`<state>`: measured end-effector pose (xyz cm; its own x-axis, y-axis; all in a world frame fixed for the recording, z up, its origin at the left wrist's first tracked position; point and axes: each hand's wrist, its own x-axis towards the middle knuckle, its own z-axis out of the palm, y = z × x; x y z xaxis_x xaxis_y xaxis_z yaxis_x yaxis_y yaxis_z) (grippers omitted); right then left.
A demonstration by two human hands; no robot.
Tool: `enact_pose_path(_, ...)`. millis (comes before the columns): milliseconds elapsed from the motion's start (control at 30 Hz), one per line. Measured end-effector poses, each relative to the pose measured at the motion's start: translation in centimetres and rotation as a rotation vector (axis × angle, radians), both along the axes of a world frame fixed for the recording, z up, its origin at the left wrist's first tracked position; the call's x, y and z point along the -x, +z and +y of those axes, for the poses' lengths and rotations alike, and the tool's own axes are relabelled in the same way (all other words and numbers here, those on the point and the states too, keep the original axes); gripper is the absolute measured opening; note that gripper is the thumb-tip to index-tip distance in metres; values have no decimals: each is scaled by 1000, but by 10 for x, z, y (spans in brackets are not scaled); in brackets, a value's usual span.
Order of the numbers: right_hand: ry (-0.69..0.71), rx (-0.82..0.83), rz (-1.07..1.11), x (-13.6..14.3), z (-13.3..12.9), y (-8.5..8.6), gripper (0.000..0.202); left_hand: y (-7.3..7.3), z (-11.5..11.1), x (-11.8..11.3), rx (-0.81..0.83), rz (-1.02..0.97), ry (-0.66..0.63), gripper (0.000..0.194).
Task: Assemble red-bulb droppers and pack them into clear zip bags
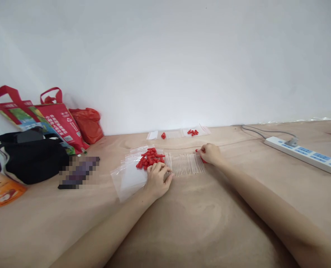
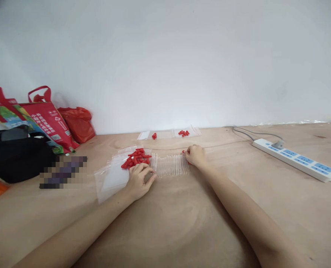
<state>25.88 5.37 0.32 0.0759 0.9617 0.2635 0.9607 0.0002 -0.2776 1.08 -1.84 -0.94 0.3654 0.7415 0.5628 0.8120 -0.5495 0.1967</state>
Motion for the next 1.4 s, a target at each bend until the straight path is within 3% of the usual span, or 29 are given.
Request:
enact_pose_path(100, 84, -106, 147, -1, -14, -2, 25, 4, 7, 1, 9, 5, 81, 11)
enact_pose_path(200, 269, -188, 295, 0, -35, -10, 19, 11, 22, -2, -12, 40, 164, 14)
enact_pose_path(300, 422, -288, 316, 5, -54, -19, 13, 17, 39, -13, -19, 91, 252, 17)
enact_pose_path(367, 473, -332, 270, 8, -62, -22, 22, 20, 49, -22, 10, 126, 301, 20)
enact_pose_path(433, 487, -347, 213, 11, -67, -23, 29, 23, 56, -31, 62, 160, 343, 23)
enact_pose_path(567, 470, -349, 210, 13, -68, -20, 24, 26, 64, -44, 157, 216, 398, 25)
enact_pose_path(767, 406, -305, 507, 14, -67, -22, 10, 28, 69, -52, 194, 207, 421, 25)
enact_pose_path(900, 394, -264, 700, 14, -64, -26, 14, 37, 55, -54, 184, 202, 343, 20)
enact_pose_path(967, 415, -266, 767, 16, -63, -28, 22, 40, 42, -50, 168, 203, 240, 17)
enact_pose_path(1067, 476, -233, 865, 21, -66, -30, 20, 34, 20, -34, 99, 185, -102, 14)
enact_pose_path(1133, 535, -219, 849, 26, -71, -29, 21, 24, 8, -21, 37, 163, -215, 17)
enact_pose_path(1267, 653, -284, 615, 34, -83, -21, 18, 4, -2, -2, -49, 66, -288, 19)
enact_pose_path(1400, 711, -303, 544, 37, -89, -16, 16, 1, -2, -1, -59, 41, -286, 22)
